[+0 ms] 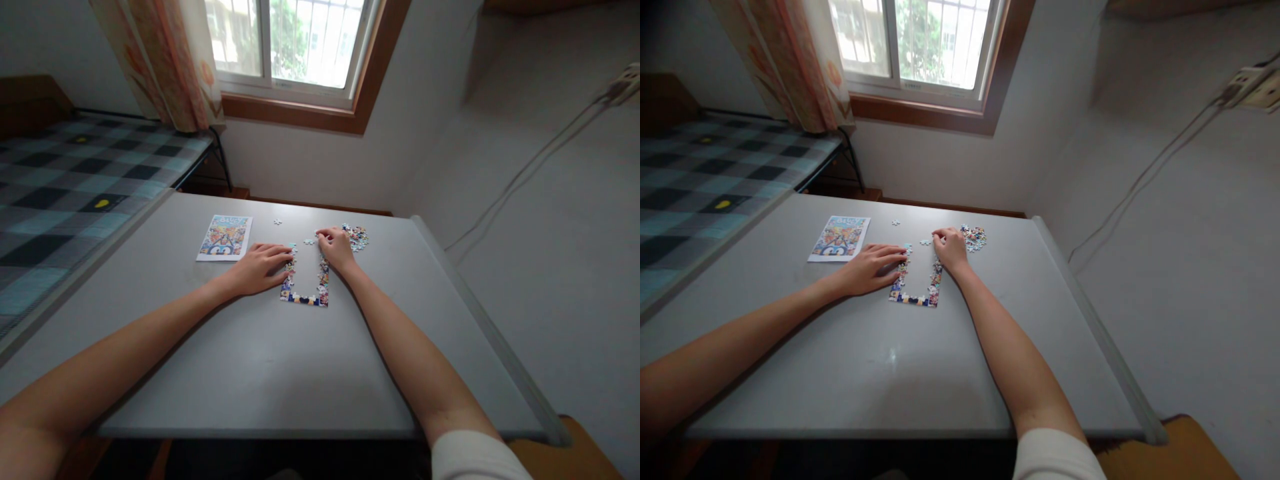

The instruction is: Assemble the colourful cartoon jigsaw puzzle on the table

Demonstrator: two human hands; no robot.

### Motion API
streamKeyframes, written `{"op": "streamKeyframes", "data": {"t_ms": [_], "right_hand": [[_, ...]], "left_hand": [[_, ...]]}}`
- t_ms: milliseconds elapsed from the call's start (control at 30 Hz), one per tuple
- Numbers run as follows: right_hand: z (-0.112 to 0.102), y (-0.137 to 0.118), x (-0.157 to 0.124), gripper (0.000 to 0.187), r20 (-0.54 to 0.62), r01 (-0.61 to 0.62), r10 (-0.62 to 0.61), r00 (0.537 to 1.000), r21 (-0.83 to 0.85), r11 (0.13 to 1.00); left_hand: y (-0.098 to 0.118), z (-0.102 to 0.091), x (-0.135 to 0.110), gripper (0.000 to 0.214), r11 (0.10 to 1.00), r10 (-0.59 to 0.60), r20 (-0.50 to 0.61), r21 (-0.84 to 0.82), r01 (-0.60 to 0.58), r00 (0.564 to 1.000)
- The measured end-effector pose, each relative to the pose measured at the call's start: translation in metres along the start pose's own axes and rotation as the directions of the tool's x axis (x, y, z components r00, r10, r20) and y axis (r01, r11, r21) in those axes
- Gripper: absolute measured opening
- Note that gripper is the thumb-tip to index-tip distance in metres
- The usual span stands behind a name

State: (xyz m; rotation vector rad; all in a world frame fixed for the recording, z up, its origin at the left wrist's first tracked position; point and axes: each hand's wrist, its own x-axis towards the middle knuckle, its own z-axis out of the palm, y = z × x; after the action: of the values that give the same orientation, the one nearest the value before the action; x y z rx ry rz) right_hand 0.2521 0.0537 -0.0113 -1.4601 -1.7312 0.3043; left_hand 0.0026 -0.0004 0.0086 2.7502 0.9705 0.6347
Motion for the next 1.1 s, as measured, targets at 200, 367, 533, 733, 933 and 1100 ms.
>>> {"op": "streamKeyframes", "data": {"t_ms": [200,367,533,733,933,1100], "right_hand": [[-0.0007,-0.0020,-0.0022,0.020,0.020,0.020,-0.019,1.000,-0.042,0.999],[-0.0015,-0.0029,-0.0025,0.022,0.034,0.056,-0.055,0.998,-0.036,0.998],[-0.0020,0.0019,0.0004,0.031,-0.061,-0.008,0.015,0.998,0.099,0.995],[-0.0020,0.0048,0.0012,0.034,-0.107,-0.069,0.085,0.991,0.142,0.987],[-0.0013,0.0043,0.0000,0.037,-0.091,-0.013,0.013,0.996,-0.007,1.000],[0.0012,0.0022,-0.0042,0.044,0.030,0.103,-0.101,0.994,-0.101,0.990]], "left_hand": [[-0.0014,0.0013,-0.0006,0.037,1.000,0.005,0.007,0.012,-0.005,1.000],[-0.0012,0.0007,0.0001,0.037,1.000,-0.001,0.012,0.014,0.001,1.000],[0.0000,0.0003,0.0003,0.036,1.000,-0.002,0.006,0.019,0.002,1.000],[-0.0011,0.0003,-0.0003,0.037,1.000,0.006,0.008,0.030,-0.007,1.000],[-0.0007,0.0008,0.0002,0.036,0.999,0.007,0.008,0.044,-0.008,1.000],[-0.0017,0.0019,-0.0004,0.037,0.999,0.008,0.004,0.051,-0.008,1.000]]}}
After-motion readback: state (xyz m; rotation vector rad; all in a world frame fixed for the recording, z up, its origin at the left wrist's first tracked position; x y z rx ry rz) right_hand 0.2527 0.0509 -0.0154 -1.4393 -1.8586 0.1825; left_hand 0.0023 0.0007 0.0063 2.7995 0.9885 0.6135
